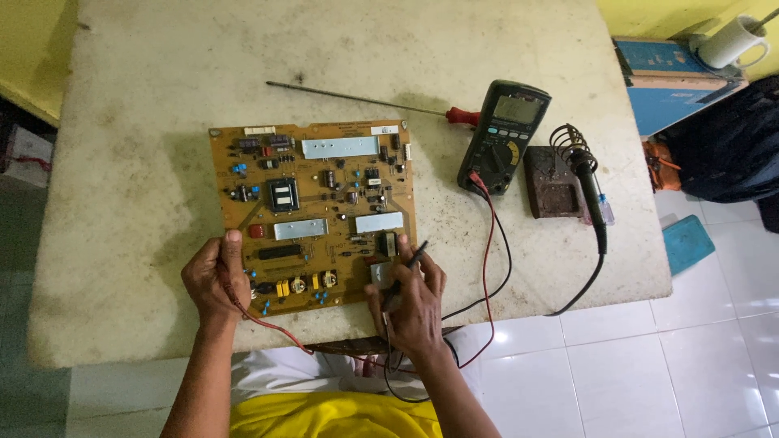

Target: The person tests a circuit board using a multimeter. They hold the board and use the multimeter probes to touch various points on the board's surface and backside.

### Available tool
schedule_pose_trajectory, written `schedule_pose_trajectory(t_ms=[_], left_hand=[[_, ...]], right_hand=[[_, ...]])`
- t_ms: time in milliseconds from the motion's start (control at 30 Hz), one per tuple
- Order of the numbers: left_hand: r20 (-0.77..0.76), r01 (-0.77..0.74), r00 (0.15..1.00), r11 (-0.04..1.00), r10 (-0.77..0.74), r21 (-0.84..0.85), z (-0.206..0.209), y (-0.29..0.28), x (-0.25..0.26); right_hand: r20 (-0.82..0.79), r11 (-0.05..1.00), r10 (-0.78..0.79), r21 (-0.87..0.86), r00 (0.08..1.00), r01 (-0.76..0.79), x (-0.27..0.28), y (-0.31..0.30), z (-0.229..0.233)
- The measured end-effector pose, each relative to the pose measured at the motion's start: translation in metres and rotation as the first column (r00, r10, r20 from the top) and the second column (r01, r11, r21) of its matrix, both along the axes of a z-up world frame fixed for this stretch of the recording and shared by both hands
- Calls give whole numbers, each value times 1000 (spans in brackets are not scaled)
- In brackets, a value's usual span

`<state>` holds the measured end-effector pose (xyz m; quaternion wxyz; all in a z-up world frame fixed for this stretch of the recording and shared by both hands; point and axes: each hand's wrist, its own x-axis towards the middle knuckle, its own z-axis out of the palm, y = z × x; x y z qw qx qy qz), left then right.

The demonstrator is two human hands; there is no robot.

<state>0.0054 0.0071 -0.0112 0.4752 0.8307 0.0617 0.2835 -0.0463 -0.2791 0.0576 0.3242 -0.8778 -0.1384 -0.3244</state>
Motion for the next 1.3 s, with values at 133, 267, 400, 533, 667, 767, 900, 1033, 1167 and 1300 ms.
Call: schedule_pose_trajectory(t_ms=[133, 267, 400, 533, 667, 767, 900, 1033, 1167, 1300], left_hand=[[41, 9, 999, 1000, -10, 4, 5, -1, -1], [55, 18, 998, 1000, -18, -4, 7, -2, 0], [87, 34, 996, 995, -26, -90, -3, 0, 0], [92, 45, 995, 998, -42, -33, 7, -3, -2], [101, 40, 994, 999, -37, -27, 6, -3, -1], [106, 40, 994, 997, -33, -67, 5, -4, -2], [96, 40, 995, 998, -35, -57, 1, -4, -2], [101, 41, 994, 998, -37, -39, 9, -6, -1], [-52, -14, 998, 993, 21, 113, 19, -9, -6], [-48, -5, 999, 999, 7, 52, 18, -10, -3]], right_hand=[[-30, 991, -20, -132, 999, 15, -8, 3, -16], [131, 994, -11, -106, 991, 25, -15, -1, -28], [168, 993, 2, -116, 986, 18, -17, 6, -24], [70, 994, -5, -113, 998, 12, -7, 11, -6], [50, 994, 37, -101, 998, -32, 0, 11, -16], [71, 994, 33, -109, 997, -25, 0, 9, -22], [154, 965, 153, -234, 976, -114, -1, 11, 0], [165, 977, 180, -147, 970, -157, -15, 16, -13], [93, 983, 178, -56, 980, -173, -35, 13, -20], [6, 986, 159, -56, 987, -158, -52, 26, -24]])
